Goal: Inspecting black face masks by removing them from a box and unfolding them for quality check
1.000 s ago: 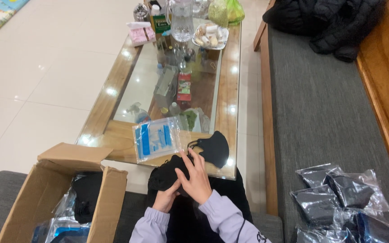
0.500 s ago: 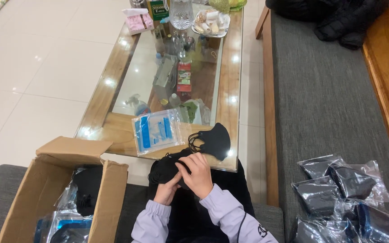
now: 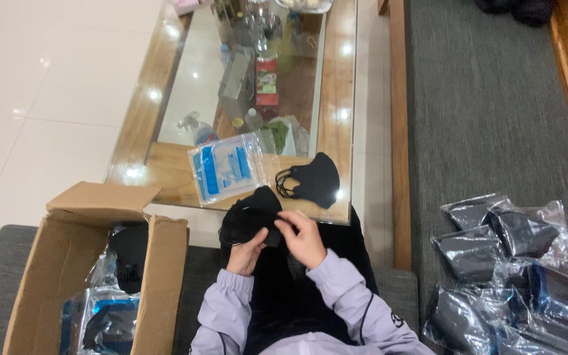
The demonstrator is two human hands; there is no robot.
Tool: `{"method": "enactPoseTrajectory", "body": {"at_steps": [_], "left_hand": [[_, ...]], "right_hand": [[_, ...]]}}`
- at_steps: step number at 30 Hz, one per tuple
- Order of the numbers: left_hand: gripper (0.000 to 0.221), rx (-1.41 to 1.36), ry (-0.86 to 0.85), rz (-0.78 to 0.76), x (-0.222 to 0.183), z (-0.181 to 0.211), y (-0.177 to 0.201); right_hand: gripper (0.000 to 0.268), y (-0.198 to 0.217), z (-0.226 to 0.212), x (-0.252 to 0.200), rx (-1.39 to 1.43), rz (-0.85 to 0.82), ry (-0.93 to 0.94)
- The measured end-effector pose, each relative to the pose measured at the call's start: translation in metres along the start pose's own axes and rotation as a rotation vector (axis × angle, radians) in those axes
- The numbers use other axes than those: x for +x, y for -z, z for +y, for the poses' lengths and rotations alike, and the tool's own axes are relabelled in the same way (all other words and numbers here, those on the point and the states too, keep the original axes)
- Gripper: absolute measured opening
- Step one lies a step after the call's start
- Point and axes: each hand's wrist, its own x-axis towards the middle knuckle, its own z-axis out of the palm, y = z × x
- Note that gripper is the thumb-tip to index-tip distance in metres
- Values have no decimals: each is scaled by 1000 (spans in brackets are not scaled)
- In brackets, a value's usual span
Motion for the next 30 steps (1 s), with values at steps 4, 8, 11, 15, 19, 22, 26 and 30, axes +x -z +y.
{"method": "enactPoseTrajectory", "body": {"at_steps": [4,8,11,15,19,22,26,30], "left_hand": [[53,-121,-20,-18,47,-50,70],[55,-110,-13,-11,-11,20,-5],[56,-119,-10,-12,-18,29,-13],[58,-121,3,-14,-12,22,-6],[61,-98,-3,-16,-21,31,-18],[60,-53,4,-5,-27,33,-24],[66,-50,40,8,-35,45,-41],[60,-36,76,9,-40,49,-42]], "right_hand": [[11,23,45,12,298,77,-161],[6,59,51,30,491,222,-377],[15,70,73,41,402,343,-444],[33,69,84,45,155,422,-508],[36,71,70,48,-7,407,-495],[40,70,81,45,-158,404,-470],[46,69,59,51,-336,385,-365],[50,70,52,50,-370,345,-361]]}}
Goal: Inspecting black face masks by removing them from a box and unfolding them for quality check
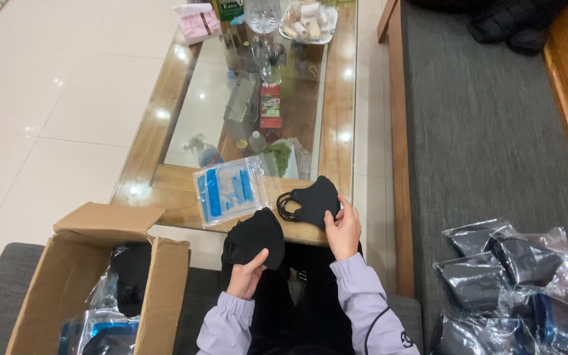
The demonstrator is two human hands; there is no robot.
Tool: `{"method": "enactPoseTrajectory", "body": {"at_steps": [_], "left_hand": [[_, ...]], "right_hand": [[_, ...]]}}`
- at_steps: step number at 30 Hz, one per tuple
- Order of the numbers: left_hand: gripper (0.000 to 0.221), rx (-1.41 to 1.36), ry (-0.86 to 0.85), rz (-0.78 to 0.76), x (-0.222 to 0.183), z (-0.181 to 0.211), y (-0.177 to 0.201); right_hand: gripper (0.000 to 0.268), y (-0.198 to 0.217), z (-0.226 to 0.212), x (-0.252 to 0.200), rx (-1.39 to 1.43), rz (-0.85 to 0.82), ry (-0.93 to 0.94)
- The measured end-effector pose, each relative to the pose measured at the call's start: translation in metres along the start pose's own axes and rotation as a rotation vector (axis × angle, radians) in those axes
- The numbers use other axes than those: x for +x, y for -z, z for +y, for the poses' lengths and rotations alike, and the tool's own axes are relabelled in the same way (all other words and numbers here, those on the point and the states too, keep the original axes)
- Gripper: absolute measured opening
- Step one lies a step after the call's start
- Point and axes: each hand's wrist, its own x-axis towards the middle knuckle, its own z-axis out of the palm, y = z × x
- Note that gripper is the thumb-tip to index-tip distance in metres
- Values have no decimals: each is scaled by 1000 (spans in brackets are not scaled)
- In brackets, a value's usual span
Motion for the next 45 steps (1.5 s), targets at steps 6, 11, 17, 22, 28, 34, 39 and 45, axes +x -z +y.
{"method": "enactPoseTrajectory", "body": {"at_steps": [6,11,17,22,28,34,39,45], "left_hand": [[68,47,33,-70,4,6,-14],[64,112,50,-84,0,11,-26],[68,32,43,-79,-5,7,-17],[73,45,52,-90,-16,16,-28],[66,3,57,-86,-8,6,-21],[68,57,80,-94,-3,2,-19],[60,59,65,-99,-2,3,-16],[66,133,60,-126,2,0,-8]], "right_hand": [[41,-10,17,6,-65,29,109],[42,-4,10,6,-50,4,111],[42,-5,12,6,-39,-18,79],[42,-2,8,5,-35,-35,70],[41,5,-1,-7,57,-42,43],[27,11,-64,-54,246,-51,174],[62,8,-95,-79,146,-420,252],[62,15,-108,-83,126,-434,143]]}}
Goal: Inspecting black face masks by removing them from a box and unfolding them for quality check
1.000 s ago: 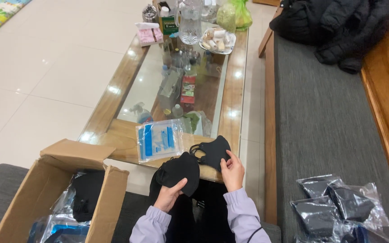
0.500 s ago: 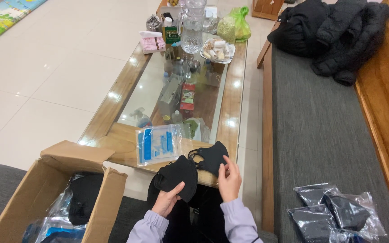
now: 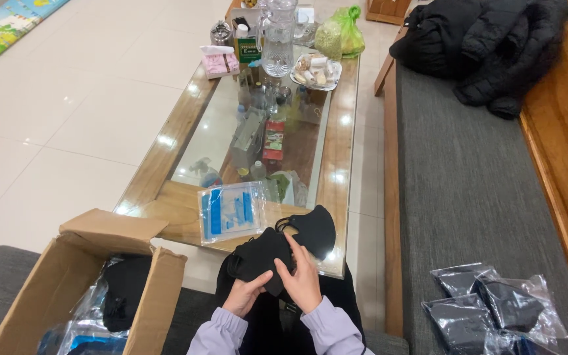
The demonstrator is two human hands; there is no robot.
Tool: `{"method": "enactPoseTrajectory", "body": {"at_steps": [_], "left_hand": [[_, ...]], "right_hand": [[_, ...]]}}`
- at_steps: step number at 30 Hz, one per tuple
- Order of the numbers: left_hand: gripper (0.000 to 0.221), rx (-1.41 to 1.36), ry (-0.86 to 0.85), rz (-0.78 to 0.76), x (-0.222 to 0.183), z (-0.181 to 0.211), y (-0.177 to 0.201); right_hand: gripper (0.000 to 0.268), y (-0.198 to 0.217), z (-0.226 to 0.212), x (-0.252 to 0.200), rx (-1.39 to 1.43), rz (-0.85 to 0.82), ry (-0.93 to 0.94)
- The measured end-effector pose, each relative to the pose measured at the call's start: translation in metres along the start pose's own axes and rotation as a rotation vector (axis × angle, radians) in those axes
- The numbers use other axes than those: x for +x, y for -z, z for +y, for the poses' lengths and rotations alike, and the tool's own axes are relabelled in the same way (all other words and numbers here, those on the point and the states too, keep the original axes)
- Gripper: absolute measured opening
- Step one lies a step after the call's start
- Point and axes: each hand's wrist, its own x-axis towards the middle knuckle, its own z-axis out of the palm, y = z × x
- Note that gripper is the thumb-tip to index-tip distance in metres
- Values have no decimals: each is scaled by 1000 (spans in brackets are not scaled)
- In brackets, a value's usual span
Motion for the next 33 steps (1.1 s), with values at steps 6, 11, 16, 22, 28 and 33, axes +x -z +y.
{"method": "enactPoseTrajectory", "body": {"at_steps": [6,11,16,22,28,33], "left_hand": [[53,-7,55,11,4,-7,5],[74,67,-90,-84,25,-33,25],[71,167,-37,-88,11,-17,13],[66,40,-3,-41,9,-14,10],[37,-98,7,28,10,-7,7],[29,-118,2,27,8,-10,7]], "right_hand": [[66,6,4,14,-85,16,212],[25,-1,1,22,-146,166,425],[8,-3,-9,16,-233,316,637],[18,-5,-1,9,-219,286,586],[25,-14,24,-5,-196,197,488],[11,-16,25,-7,-142,213,558]]}}
